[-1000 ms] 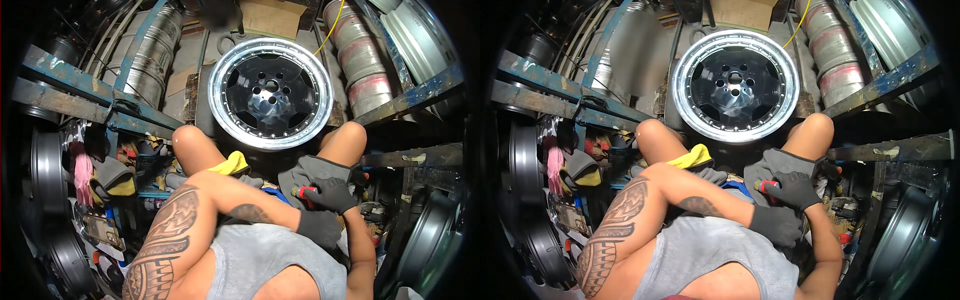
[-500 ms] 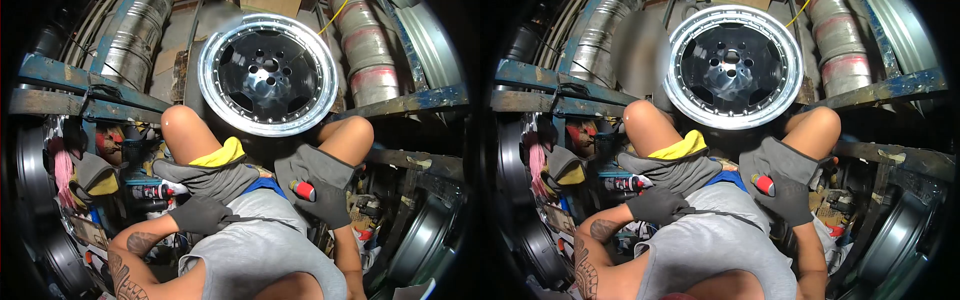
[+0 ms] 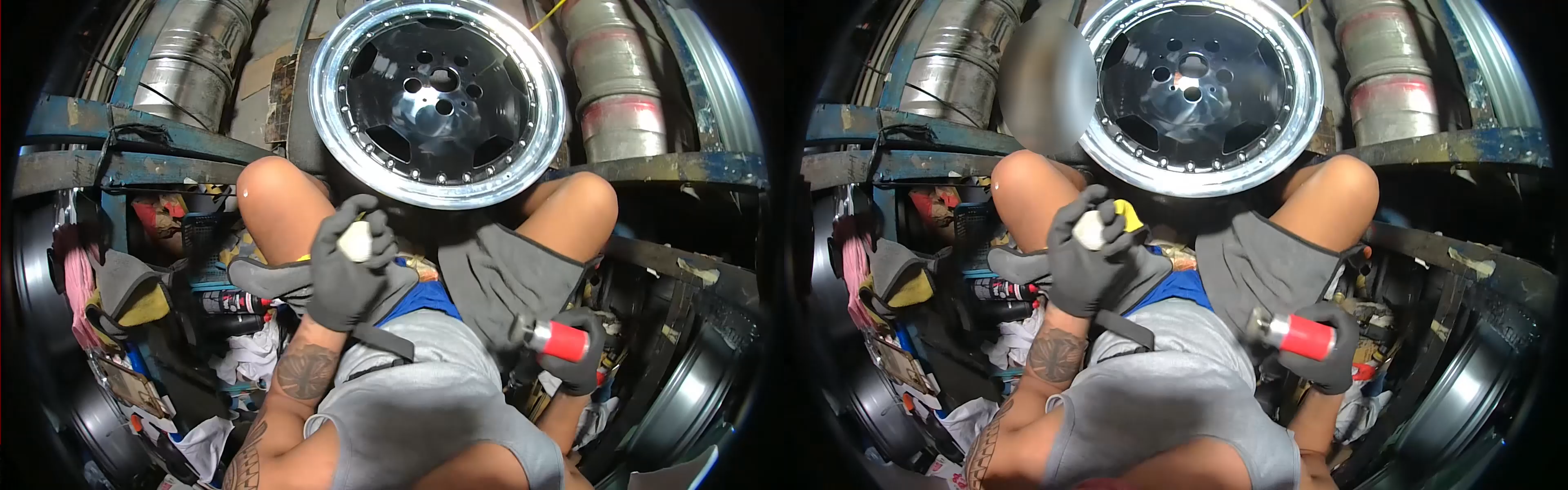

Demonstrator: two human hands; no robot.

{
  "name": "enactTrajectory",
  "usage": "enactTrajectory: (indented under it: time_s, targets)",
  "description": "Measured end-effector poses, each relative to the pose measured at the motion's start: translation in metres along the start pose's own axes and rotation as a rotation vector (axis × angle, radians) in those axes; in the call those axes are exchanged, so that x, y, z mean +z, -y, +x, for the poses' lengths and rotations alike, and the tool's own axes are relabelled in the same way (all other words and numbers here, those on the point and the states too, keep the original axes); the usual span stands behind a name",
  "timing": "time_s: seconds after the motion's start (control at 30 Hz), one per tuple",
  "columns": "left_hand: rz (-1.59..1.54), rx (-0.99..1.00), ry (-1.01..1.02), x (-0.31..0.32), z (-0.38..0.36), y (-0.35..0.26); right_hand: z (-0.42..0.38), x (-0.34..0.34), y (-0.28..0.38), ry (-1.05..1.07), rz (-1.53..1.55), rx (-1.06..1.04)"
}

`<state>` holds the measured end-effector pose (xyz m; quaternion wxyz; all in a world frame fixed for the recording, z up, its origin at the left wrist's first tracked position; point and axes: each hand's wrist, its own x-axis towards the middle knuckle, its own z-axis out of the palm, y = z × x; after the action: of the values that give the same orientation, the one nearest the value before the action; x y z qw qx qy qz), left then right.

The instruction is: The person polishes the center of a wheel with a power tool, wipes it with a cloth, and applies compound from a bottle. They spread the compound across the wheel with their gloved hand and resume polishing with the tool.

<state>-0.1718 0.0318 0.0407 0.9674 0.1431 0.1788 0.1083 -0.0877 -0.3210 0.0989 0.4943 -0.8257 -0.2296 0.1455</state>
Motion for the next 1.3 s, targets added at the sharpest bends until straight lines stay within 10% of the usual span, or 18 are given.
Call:
enactTrajectory:
  time_s: [0.1,0.37,0.67,1.0,1.3]
  targets:
    - [-0.283,-0.173,-0.086,0.001,0.027,0.033,0.015,0.033,-0.027,0.138,1.428,0.116]
    - [0.169,-0.116,-0.069,-0.016,0.031,0.076,0.023,0.075,0.001,0.307,0.646,0.559]
    - [-0.314,-0.27,0.071,-0.039,0.039,0.072,0.073,0.078,0.026,0.207,0.611,0.425]
    - [-0.122,-0.224,-0.117,-0.045,0.03,0.078,0.063,0.082,0.013,-0.089,0.725,0.399]
    - [-0.209,-0.273,-0.013,-0.042,0.027,0.085,0.07,0.096,0.007,0.098,0.328,0.18]
